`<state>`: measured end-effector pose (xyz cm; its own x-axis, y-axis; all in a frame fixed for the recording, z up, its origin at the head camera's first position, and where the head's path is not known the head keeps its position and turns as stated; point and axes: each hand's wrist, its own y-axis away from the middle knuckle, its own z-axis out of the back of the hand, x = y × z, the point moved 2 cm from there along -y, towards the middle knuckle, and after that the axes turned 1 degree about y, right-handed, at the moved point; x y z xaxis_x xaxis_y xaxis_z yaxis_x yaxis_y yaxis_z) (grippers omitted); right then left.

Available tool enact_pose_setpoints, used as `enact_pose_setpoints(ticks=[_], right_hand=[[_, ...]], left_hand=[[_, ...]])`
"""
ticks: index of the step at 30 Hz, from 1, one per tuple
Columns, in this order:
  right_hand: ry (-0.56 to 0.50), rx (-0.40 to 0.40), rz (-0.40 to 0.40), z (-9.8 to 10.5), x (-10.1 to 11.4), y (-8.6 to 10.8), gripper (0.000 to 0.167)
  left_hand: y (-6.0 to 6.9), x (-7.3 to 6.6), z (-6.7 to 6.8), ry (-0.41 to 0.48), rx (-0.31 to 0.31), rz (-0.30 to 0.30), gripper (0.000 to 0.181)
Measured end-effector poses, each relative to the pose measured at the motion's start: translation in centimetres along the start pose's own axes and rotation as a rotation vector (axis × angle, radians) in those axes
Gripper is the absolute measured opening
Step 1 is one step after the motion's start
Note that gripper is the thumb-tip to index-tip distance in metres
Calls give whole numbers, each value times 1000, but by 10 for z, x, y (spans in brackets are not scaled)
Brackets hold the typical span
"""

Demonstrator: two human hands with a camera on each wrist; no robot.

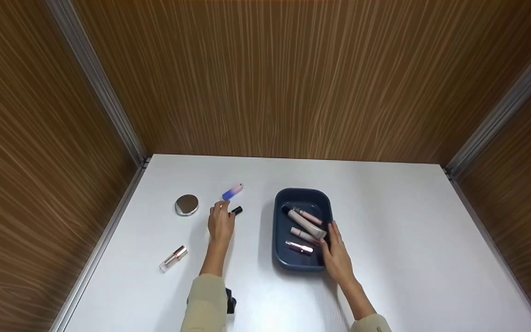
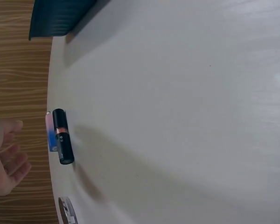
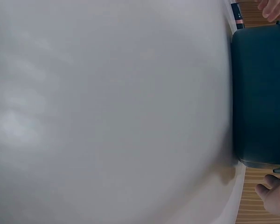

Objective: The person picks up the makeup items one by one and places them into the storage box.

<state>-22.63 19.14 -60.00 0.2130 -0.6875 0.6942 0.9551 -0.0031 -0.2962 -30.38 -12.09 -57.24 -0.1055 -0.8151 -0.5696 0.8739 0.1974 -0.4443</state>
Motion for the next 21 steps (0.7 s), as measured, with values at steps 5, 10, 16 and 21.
enact_pose_setpoints(ticks=[5, 10, 16, 21], right_hand=[[-3, -10, 2, 0, 0, 1, 52], [3, -23, 3, -1, 0, 1, 52], [9, -8, -11, -1, -1, 2, 53], [2, 9, -23, -1, -1, 3, 53]], left_hand=[[2, 7, -5, -21, 22, 30, 29], [2, 12, -10, -29, 29, 10, 27], [2, 18, -16, -43, 86, -23, 31], [2, 22, -21, -40, 107, -32, 33]])
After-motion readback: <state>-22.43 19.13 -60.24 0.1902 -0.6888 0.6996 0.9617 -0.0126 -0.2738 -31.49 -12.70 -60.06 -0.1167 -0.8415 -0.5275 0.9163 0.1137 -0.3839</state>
